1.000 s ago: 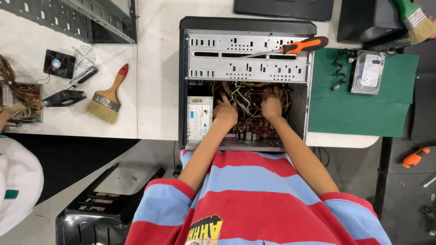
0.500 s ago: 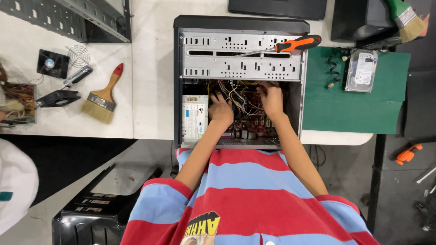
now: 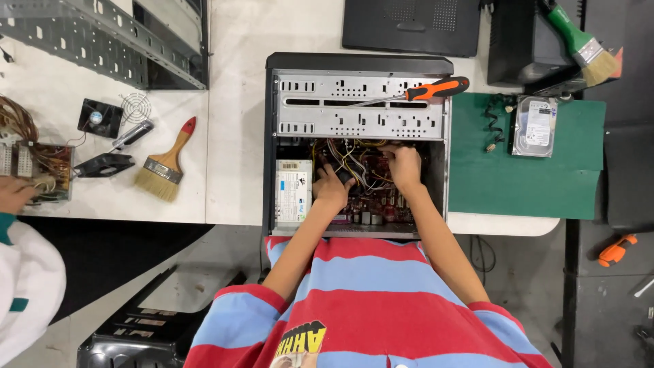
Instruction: Disassembling a desktop computer tower by removing the hard drive, RAM modules, and disconnecting internal wiring.
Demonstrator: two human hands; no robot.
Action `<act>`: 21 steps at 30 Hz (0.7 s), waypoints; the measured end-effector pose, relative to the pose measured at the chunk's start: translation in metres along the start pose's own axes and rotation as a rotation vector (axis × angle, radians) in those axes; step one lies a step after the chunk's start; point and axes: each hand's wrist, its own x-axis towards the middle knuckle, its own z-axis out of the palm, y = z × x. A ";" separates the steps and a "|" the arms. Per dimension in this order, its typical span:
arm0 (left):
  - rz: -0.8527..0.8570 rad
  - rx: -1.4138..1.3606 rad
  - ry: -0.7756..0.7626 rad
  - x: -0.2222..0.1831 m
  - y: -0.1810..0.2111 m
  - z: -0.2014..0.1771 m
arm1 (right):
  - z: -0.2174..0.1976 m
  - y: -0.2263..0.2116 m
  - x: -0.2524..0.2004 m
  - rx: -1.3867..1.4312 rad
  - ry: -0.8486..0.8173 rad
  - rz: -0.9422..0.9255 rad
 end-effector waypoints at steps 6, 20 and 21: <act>0.010 0.009 -0.051 -0.003 0.006 -0.014 | -0.013 -0.017 -0.006 -0.097 -0.035 0.023; 0.097 -0.342 0.119 -0.024 -0.001 -0.019 | -0.011 -0.019 0.003 -0.046 -0.168 0.058; 0.155 -0.228 0.211 -0.034 0.001 -0.022 | -0.014 -0.023 0.001 -0.057 -0.182 0.075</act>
